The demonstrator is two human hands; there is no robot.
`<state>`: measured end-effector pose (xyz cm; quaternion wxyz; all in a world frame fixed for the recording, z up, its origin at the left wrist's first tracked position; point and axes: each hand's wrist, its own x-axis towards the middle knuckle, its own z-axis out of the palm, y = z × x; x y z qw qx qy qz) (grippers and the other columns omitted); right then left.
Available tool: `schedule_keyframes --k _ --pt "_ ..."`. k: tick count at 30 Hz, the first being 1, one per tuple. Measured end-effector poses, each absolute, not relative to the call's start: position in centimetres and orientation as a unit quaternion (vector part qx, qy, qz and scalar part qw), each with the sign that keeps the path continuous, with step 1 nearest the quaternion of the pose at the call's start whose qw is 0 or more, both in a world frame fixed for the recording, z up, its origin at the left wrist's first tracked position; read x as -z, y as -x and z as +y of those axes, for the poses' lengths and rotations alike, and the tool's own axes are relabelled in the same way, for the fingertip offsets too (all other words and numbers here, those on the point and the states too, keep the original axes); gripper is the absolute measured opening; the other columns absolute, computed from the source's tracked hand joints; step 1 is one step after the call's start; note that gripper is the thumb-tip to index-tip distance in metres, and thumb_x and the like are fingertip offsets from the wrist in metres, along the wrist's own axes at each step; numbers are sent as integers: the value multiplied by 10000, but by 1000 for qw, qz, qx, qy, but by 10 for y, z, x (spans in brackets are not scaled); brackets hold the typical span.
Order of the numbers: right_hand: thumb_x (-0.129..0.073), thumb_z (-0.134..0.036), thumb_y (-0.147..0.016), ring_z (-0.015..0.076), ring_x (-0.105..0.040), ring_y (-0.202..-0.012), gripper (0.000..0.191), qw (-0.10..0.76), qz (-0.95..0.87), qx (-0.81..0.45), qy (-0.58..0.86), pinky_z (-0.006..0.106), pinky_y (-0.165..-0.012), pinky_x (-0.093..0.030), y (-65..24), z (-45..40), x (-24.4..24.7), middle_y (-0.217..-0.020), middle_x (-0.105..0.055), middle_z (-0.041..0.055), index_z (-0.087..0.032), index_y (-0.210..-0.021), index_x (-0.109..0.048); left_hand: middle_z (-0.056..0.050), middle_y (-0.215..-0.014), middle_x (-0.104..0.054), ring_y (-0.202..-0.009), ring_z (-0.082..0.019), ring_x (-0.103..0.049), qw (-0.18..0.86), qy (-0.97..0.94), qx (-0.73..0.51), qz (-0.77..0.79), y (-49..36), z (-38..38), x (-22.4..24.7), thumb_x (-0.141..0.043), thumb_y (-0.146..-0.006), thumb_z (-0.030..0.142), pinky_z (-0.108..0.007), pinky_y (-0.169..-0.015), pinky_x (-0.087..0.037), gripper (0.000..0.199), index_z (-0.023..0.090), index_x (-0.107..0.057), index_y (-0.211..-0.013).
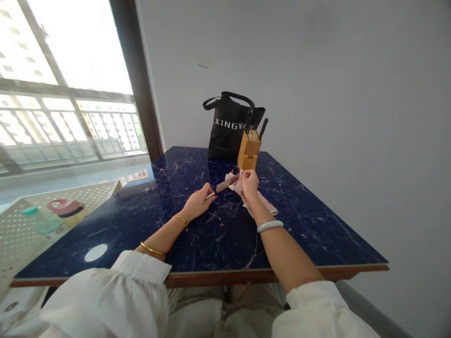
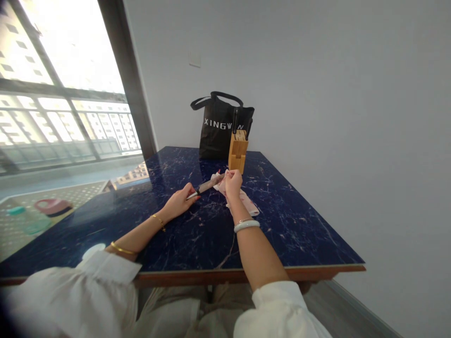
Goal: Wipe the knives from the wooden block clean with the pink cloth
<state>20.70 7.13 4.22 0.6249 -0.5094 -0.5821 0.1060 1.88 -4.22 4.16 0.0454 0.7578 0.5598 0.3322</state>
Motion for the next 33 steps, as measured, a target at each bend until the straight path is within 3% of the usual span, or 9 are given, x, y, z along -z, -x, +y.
schedule_keyframes --k 18,28,33 --pt "-421 -349 -794 149 -515 -712 171 692 -513 -101 498 276 -687 -396 -202 66 -44 -783 -531 41 -183 -835 -410 41 -594 -562 -540 -129 -521 179 -697 -404 565 -19 -38 -40 -466 -744 445 -228 -514 -356 244 211 -400 -747" --pt "-476 -266 -750 156 -518 -668 79 566 -704 -112 414 279 -660 -406 -178 57 -41 -717 -552 25 -188 -739 -472 38 -605 -571 -542 -125 -516 191 -693 -424 552 -16 -32 -34 -487 -732 461 -227 -507 -348 270 205 -405 -748" --pt "-428 -241 -772 162 -504 -714 60 610 -662 -70 429 294 -702 -396 -180 55 -47 -746 -533 35 -190 -750 -448 60 -551 -518 -499 -100 -467 204 -690 -436 541 -15 -29 -32 -488 -730 465 -207 -475 -322 279 195 -415 -744"
